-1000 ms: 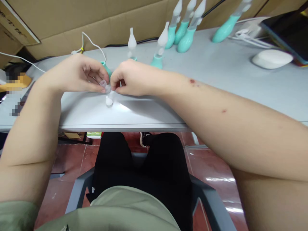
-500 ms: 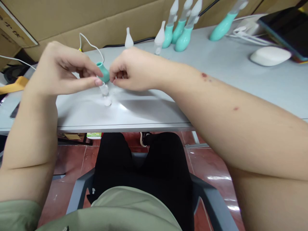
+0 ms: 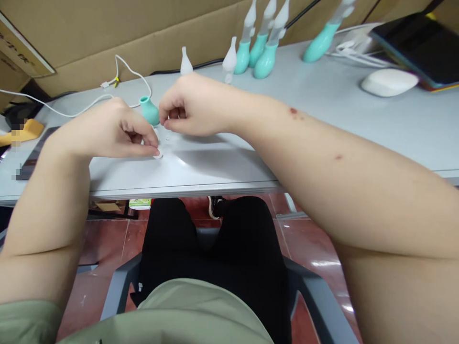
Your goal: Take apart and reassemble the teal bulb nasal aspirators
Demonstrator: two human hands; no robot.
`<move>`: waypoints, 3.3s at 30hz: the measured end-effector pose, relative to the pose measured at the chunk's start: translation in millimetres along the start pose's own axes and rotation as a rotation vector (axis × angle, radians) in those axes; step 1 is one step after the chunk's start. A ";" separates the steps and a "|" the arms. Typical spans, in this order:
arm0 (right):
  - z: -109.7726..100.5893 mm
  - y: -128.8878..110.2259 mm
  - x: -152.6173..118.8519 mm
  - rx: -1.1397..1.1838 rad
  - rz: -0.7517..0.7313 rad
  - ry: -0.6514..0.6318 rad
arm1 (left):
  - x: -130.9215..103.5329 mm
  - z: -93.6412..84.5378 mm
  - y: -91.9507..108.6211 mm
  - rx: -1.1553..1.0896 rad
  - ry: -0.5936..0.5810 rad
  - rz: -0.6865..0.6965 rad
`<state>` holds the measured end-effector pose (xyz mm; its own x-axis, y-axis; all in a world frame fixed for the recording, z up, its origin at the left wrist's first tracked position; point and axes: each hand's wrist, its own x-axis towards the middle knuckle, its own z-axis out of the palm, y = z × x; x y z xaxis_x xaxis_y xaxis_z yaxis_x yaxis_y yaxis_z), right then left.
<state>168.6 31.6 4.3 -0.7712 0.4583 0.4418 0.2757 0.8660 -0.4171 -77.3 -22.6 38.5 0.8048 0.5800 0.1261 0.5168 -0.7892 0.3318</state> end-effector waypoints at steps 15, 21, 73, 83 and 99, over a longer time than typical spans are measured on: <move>11.2 -10.6 -0.3 0.574 0.165 0.344 | 10.9 14.9 -22.7 -0.284 0.623 -0.082; 8.1 -14.6 2.5 0.613 0.127 0.450 | 15.1 13.0 -26.9 -0.371 0.590 -0.041; 11.8 -17.4 -2.0 0.352 0.107 0.522 | 16.2 12.9 -22.2 -0.241 0.615 -0.126; 14.5 -19.9 -1.1 0.346 0.172 0.501 | 15.7 9.7 -22.7 -0.258 0.589 -0.119; 20.7 -14.9 0.2 0.339 0.205 0.483 | 20.6 19.4 -26.3 -0.302 0.697 -0.103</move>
<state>152.4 14.7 -5.9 -0.3538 0.7159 0.6019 0.1322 0.6753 -0.7256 -68.6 6.1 14.2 0.3349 0.7202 0.6076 0.3967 -0.6926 0.6024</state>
